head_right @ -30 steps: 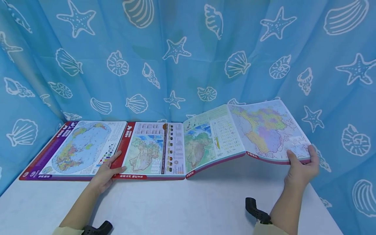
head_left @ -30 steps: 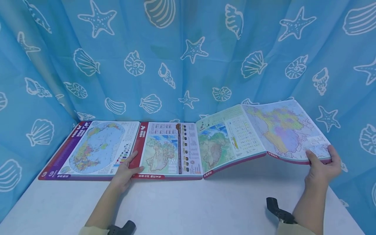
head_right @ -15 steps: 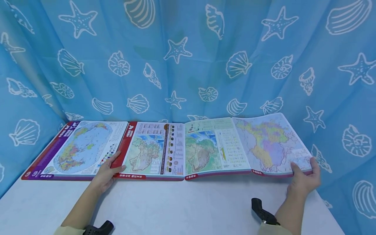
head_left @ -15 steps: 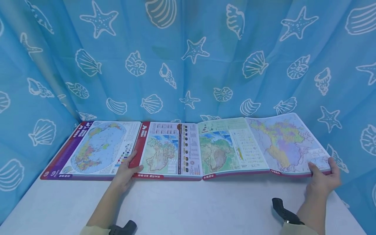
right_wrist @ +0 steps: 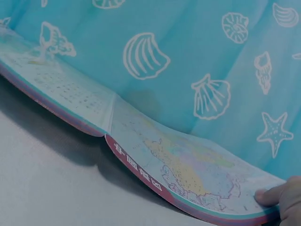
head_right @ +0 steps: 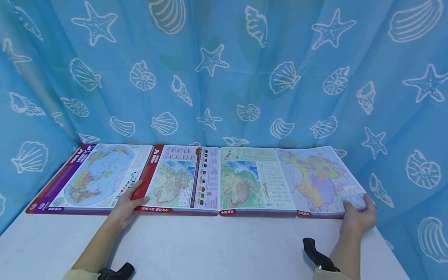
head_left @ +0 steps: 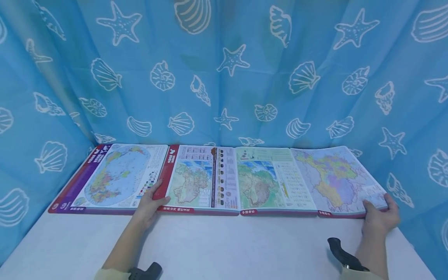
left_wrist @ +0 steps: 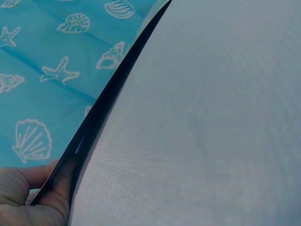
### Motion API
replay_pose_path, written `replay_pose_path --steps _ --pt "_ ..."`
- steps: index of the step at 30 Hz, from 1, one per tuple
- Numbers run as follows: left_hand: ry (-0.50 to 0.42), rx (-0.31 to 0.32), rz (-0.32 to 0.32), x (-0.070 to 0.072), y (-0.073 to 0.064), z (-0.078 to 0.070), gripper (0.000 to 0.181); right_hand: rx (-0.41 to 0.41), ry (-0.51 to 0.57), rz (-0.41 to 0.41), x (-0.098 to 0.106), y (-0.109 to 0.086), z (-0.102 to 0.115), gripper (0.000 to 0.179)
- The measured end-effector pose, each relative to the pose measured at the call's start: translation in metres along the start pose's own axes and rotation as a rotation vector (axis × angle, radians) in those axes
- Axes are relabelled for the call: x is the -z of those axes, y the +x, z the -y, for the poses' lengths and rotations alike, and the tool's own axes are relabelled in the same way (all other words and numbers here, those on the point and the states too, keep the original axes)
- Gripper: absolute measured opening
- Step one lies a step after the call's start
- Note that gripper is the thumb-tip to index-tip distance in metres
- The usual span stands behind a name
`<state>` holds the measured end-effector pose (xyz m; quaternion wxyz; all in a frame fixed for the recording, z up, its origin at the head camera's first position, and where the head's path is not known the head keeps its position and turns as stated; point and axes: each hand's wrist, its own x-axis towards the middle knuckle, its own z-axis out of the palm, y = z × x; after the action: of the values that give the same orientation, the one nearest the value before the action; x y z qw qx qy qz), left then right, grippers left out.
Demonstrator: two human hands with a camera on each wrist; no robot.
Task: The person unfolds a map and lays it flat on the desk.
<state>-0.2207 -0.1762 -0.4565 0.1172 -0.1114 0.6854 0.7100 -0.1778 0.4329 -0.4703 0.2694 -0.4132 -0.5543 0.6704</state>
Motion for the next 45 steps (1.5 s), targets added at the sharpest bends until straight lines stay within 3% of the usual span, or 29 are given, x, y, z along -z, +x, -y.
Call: replay_pose_path --steps 5,11,20,26,29,36,45 --pt "-0.02 -0.007 0.006 -0.002 0.001 0.002 0.081 0.02 -0.154 -0.01 0.004 -0.002 -0.004 0.07" --pt "0.056 -0.008 -0.037 -0.001 -0.001 0.002 0.08 0.006 -0.254 -0.029 0.001 -0.004 -0.005 0.07" --pt "0.07 -0.025 -0.084 -0.001 -0.003 -0.001 0.077 -0.02 -0.245 -0.04 -0.001 -0.006 -0.001 0.072" --pt "0.232 -0.126 -0.262 -0.001 -0.007 -0.003 0.069 -0.039 -0.216 -0.03 0.0 -0.009 0.0 0.071" --pt "0.223 -0.166 -0.326 0.0 -0.009 -0.006 0.067 -0.041 -0.217 -0.034 -0.001 -0.01 0.002 0.07" --pt "0.214 -0.198 -0.334 0.004 -0.015 -0.016 0.076 -0.045 -0.19 -0.039 -0.002 -0.008 0.004 0.072" --pt "0.299 -0.254 -0.438 0.03 -0.01 -0.021 0.086 -0.065 -0.17 -0.034 -0.002 -0.009 0.005 0.072"
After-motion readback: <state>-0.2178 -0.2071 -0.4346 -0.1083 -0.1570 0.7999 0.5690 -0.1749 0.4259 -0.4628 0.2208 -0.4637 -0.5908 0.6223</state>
